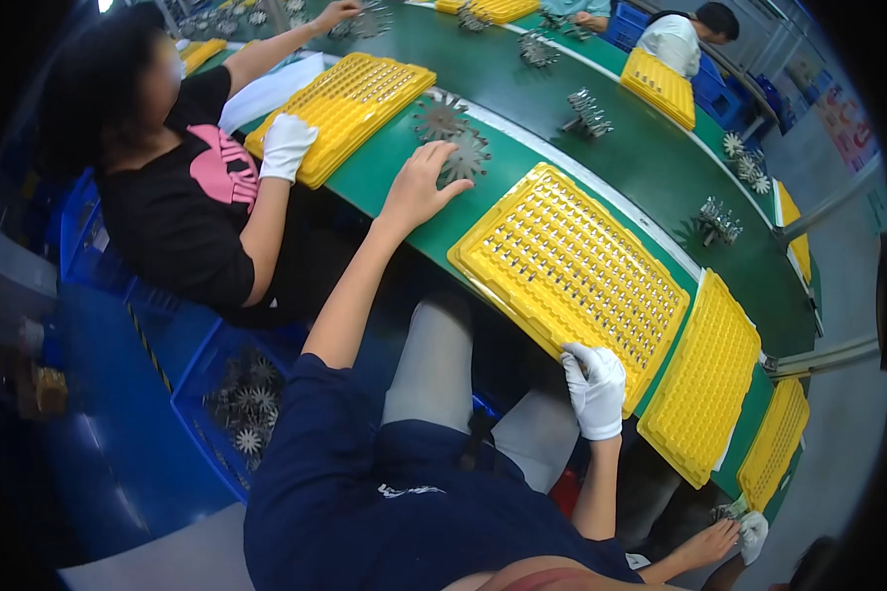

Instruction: The person assembles small metal components by hand on a factory production line.

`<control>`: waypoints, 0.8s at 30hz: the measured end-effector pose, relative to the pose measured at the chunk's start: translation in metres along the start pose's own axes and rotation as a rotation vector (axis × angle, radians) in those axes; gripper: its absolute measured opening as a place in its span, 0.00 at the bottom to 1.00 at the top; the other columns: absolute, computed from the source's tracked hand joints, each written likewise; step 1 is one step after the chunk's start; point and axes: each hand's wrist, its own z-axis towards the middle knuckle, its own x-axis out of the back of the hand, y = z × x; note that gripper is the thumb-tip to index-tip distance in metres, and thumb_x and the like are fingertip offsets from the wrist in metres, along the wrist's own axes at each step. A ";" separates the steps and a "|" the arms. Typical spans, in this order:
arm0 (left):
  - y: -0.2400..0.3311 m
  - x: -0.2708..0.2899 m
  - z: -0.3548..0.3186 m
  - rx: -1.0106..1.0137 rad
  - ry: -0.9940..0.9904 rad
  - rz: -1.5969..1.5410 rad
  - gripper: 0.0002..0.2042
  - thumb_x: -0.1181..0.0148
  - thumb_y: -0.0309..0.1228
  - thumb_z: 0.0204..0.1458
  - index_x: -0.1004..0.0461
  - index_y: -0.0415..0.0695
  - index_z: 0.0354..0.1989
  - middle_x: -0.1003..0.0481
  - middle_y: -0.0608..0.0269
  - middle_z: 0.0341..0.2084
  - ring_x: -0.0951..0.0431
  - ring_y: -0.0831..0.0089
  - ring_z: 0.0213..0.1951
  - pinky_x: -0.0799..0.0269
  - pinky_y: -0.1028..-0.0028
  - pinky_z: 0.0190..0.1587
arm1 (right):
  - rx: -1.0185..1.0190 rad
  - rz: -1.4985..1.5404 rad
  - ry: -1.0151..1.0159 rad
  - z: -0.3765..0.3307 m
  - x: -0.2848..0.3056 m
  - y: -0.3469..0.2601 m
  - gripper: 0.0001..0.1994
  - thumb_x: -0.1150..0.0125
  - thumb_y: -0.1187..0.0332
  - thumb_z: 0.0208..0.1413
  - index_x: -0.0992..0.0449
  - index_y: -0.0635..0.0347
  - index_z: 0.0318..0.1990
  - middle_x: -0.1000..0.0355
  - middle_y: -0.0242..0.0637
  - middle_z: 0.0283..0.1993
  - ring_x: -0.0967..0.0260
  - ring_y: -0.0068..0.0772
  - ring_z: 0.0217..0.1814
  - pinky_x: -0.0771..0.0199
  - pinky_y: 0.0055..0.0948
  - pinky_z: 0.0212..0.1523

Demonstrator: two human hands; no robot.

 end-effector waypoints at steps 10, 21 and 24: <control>0.010 0.096 -0.258 0.628 0.658 0.555 0.13 0.38 0.29 0.58 0.24 0.37 0.50 0.23 0.48 0.48 0.26 0.51 0.53 0.34 0.58 0.59 | 0.019 -0.069 -0.021 0.001 0.005 0.002 0.08 0.32 0.70 0.57 0.18 0.57 0.43 0.30 0.39 0.29 0.31 0.38 0.30 0.31 0.35 0.34; 0.019 0.115 -0.766 2.056 0.268 0.235 0.44 0.37 0.57 0.51 0.36 0.30 0.65 0.33 0.32 0.62 0.35 0.43 0.66 0.39 0.57 0.68 | -0.061 0.003 -0.058 0.004 0.007 0.014 0.05 0.33 0.71 0.58 0.18 0.58 0.41 0.30 0.39 0.28 0.30 0.38 0.30 0.30 0.34 0.35; 0.022 0.039 -0.743 2.107 0.097 -0.015 0.49 0.34 0.56 0.53 0.50 0.38 0.74 0.41 0.39 0.70 0.37 0.47 0.68 0.42 0.59 0.70 | -0.054 -0.053 -0.039 -0.001 0.007 0.014 0.06 0.33 0.72 0.57 0.18 0.58 0.41 0.31 0.38 0.27 0.31 0.38 0.30 0.31 0.35 0.35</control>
